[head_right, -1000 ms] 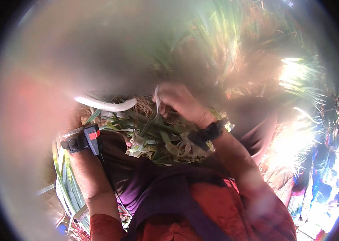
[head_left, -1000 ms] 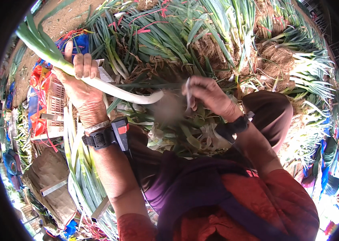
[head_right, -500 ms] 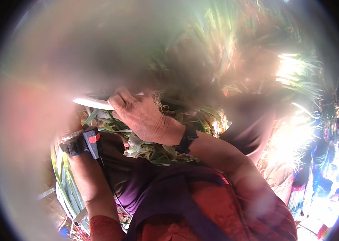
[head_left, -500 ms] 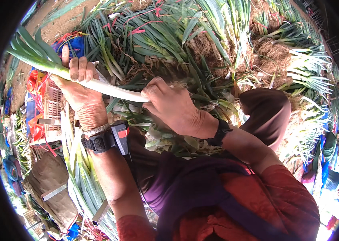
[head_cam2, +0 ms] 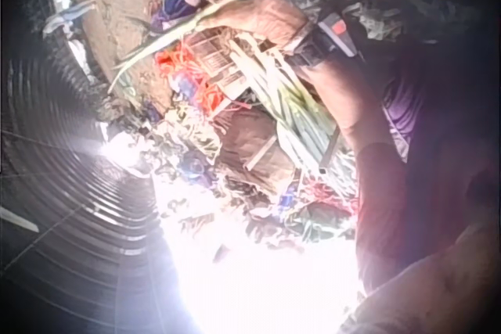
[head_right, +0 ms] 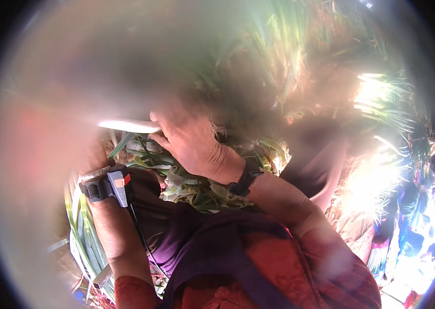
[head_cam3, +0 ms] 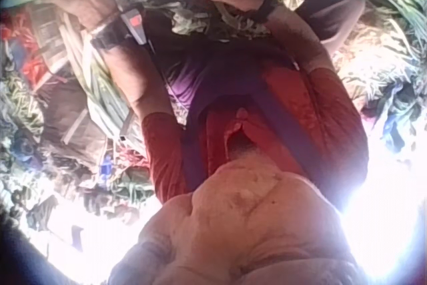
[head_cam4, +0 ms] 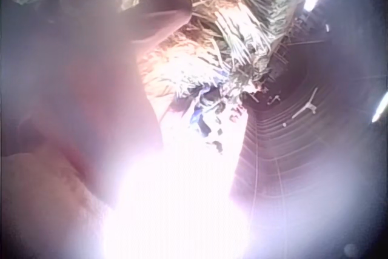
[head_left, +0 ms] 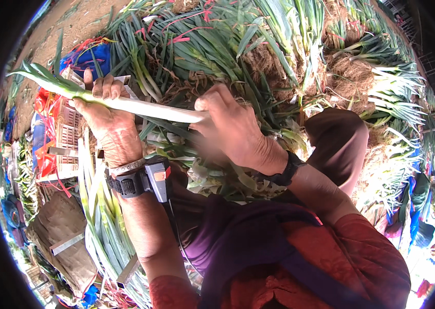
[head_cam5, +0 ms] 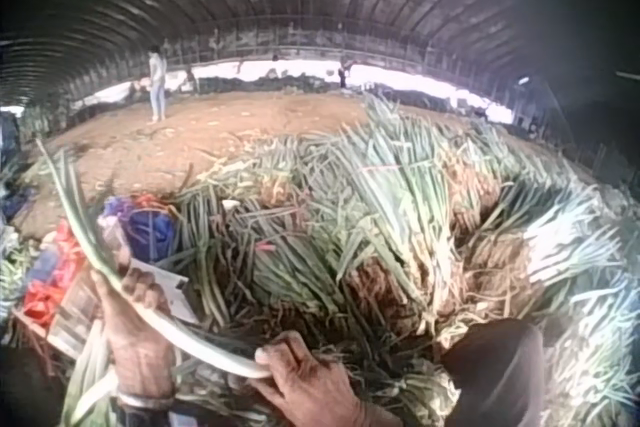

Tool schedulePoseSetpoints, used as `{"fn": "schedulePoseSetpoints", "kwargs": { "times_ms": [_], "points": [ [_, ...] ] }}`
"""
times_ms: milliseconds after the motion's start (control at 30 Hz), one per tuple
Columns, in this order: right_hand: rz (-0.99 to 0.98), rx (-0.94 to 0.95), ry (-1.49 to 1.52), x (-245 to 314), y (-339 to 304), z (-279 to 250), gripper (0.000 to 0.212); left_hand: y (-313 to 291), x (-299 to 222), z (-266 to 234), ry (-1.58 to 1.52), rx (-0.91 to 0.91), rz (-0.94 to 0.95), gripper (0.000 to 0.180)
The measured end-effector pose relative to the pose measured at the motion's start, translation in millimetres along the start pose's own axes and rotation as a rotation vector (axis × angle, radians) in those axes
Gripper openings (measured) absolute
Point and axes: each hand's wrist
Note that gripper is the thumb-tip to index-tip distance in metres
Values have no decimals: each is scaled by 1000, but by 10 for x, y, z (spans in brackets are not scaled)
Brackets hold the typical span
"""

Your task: Manually peeling the outer layers and sorting green onions in an agricultural processing area.

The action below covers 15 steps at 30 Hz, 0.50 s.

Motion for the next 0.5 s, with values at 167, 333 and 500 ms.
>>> {"fn": "schedulePoseSetpoints", "kwargs": {
  "times_ms": [167,333,500],
  "points": [
    [-16,30,114,-14,-38,15,37,-20,18,81,-14,-14,0,55],
    [-4,3,218,-53,-55,81,31,-55,52,128,-24,22,16,40],
    [17,116,568,-126,-44,119,21,-64,73,223,-105,106,31,33]
  ]
}}
Point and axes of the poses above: each hand's wrist, its own y-axis towards the middle knuckle, its own z-axis out of the palm, x = y × z, and after that the axes turned 8 degrees about -y, right-handed
